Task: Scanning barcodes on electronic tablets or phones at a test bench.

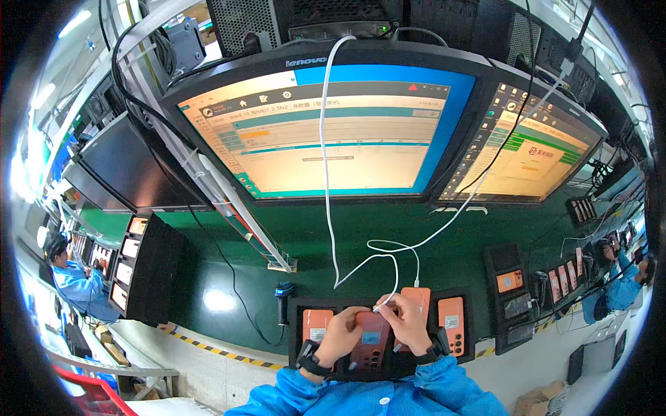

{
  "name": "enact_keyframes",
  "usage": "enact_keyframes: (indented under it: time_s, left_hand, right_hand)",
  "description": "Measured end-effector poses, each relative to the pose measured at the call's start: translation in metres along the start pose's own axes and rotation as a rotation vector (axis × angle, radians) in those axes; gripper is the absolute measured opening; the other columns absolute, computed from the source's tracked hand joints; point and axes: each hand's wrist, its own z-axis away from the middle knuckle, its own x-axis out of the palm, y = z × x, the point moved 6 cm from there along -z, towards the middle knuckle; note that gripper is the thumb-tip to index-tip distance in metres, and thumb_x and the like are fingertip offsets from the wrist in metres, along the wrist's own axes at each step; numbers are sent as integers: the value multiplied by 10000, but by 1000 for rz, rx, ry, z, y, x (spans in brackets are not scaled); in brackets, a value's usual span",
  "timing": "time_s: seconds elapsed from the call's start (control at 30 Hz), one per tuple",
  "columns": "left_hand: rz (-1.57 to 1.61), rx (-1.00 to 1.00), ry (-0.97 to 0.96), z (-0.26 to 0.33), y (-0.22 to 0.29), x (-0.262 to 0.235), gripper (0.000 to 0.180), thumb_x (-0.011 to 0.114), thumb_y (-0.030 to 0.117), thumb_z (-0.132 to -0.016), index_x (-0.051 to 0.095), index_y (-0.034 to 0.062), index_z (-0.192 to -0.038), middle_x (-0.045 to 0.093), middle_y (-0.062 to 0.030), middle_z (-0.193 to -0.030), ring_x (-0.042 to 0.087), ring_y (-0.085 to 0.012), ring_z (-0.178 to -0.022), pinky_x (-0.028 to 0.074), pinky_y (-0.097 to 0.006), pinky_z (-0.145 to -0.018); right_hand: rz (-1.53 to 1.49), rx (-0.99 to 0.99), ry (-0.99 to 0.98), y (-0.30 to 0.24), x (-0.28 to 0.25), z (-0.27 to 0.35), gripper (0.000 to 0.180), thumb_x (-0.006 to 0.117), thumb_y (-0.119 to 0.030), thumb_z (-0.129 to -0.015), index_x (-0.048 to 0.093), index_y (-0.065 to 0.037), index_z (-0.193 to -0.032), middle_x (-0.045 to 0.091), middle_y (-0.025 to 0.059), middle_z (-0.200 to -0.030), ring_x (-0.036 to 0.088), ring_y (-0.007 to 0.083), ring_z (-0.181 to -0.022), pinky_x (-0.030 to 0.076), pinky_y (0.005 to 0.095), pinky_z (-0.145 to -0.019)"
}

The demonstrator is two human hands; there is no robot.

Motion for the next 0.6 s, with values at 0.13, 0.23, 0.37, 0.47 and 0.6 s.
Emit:
enact_keyframes:
  time_s: [0.13, 0.23, 0.37, 0.47, 0.6]
  left_hand:
    - [-36, -67, -51, 29, 42, 4, 367, 486, -115, -837, 536, -46, -1194, 640, -143, -1075, 612, -167, -1031, 483, -295, -893]
    - [-39, -57, -56, 38, 41, 1, 367, 505, -107, -840, 534, -41, -1200, 640, -150, -1097, 613, -184, -1046, 478, -306, -917]
    - [-60, -49, -52, 46, 39, 2, 348, 517, -85, -848, 546, -36, -1191, 651, -152, -1080, 624, -195, -1026, 486, -316, -901]
    - [-84, -15, -26, 52, 46, 2, 334, 521, -73, -852, 557, -37, -1181, 656, -157, -1061, 629, -197, -1012, 490, -321, -892]
    - [-106, -62, -81, 53, 41, 5, 358, 523, -89, -861, 543, -21, -1213, 636, -118, -1093, 598, -160, -1038, 474, -290, -908]
  right_hand:
    - [-128, 121, -121, -10, 3, 15, 145, 615, -125, -904, 621, -5, -985, 666, 52, -863, 632, 95, -807, 488, 230, -701]
    - [85, 68, -179, -38, 6, 20, 128, 606, -123, -906, 615, -12, -967, 635, 50, -842, 596, 79, -711, 466, 225, -629]
    - [233, 37, -295, -51, 9, 22, 148, 617, -137, -874, 617, -15, -958, 640, 127, -862, 634, 239, -784, 480, 312, -702]
    - [331, -26, -329, -67, 12, 24, 153, 636, -161, -862, 633, -28, -938, 654, 125, -913, 637, 277, -841, 488, 335, -734]
    - [440, -140, -259, -65, 6, 29, 182, 655, -146, -848, 633, 12, -935, 645, 130, -900, 631, 262, -836, 486, 327, -750]
